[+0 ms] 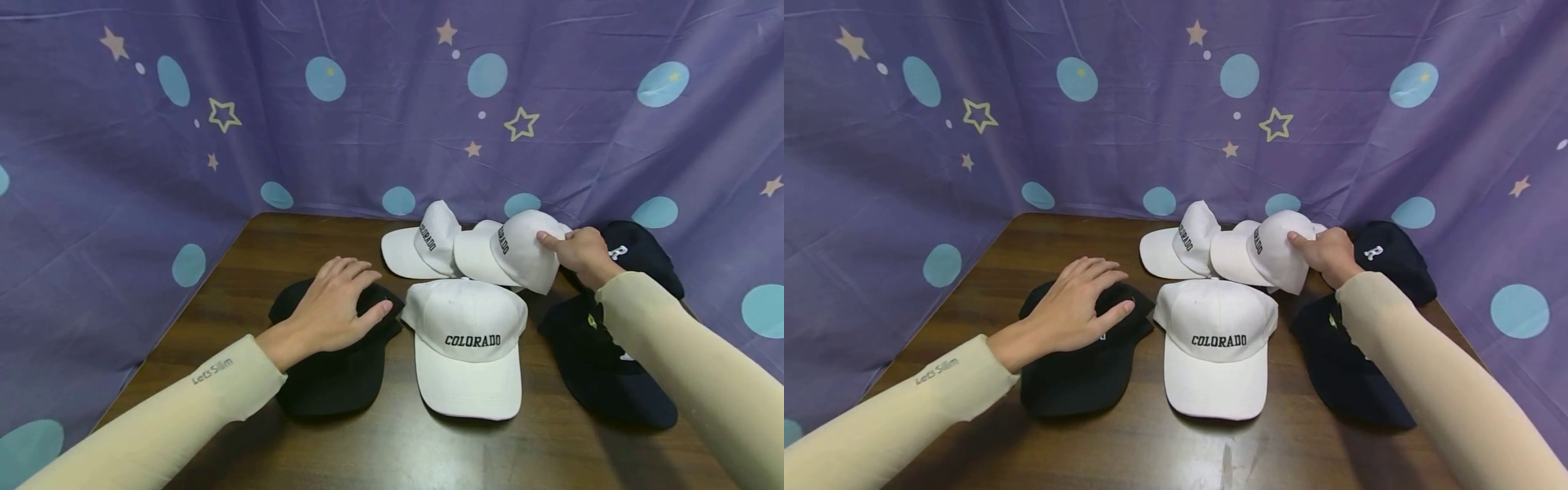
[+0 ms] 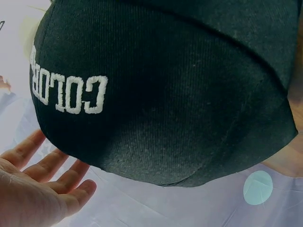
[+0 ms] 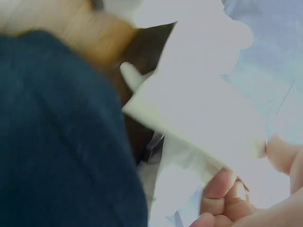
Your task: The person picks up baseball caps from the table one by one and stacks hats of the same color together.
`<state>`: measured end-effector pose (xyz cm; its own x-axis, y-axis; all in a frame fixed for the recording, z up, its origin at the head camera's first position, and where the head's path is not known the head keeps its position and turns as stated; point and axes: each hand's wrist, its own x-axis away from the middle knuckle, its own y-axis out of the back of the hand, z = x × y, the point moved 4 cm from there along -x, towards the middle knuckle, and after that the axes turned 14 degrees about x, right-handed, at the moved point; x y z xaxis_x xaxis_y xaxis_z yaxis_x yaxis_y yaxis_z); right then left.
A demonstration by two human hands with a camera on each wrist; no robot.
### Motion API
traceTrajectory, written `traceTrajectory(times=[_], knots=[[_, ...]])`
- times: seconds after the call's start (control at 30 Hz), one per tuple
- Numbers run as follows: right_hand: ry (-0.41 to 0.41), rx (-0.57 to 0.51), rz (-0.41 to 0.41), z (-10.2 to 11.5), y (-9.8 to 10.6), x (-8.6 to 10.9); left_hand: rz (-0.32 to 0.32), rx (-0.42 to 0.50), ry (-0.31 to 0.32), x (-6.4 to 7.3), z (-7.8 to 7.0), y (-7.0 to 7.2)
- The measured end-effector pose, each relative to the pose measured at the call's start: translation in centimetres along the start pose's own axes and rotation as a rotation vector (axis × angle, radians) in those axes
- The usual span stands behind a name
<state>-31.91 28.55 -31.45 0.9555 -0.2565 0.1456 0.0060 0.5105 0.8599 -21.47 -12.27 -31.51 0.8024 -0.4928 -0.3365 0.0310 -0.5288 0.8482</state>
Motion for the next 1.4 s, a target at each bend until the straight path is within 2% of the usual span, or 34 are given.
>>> traceTrajectory(times=[0.23,0.37,0.43,0.6,0.73,0.9,1.0,1.13,1.4], knots=[[0.031,-0.292,-0.093,0.9,-0.1,0.1,0.003,0.008,0.021,0.2,0.1,0.1],[0.057,-0.425,-0.138,1.7,0.4,0.4,0.002,0.009,0.022,0.2,0.1,0.1],[0.092,-0.44,-0.16,2.0,0.8,0.7,0.002,0.01,0.024,0.2,0.1,0.1],[0.206,-0.363,-0.237,2.9,2.2,1.6,0.0,0.011,0.039,0.2,0.3,0.3],[0.273,-0.352,-0.281,3.4,3.4,2.4,-0.005,0.014,0.042,0.2,0.3,0.4],[0.356,-0.471,-0.302,3.8,5.0,3.3,-0.002,0.014,0.046,0.1,0.2,0.5],[0.436,-0.64,-0.277,4.0,5.9,3.9,0.001,0.011,0.051,0.1,0.3,0.5],[0.559,-0.85,-0.197,4.3,6.6,4.5,0.001,0.007,0.05,0.2,0.3,0.5],[0.762,-1.059,0.024,4.9,6.8,5.6,-0.004,0.005,0.048,0.2,0.4,0.4]])
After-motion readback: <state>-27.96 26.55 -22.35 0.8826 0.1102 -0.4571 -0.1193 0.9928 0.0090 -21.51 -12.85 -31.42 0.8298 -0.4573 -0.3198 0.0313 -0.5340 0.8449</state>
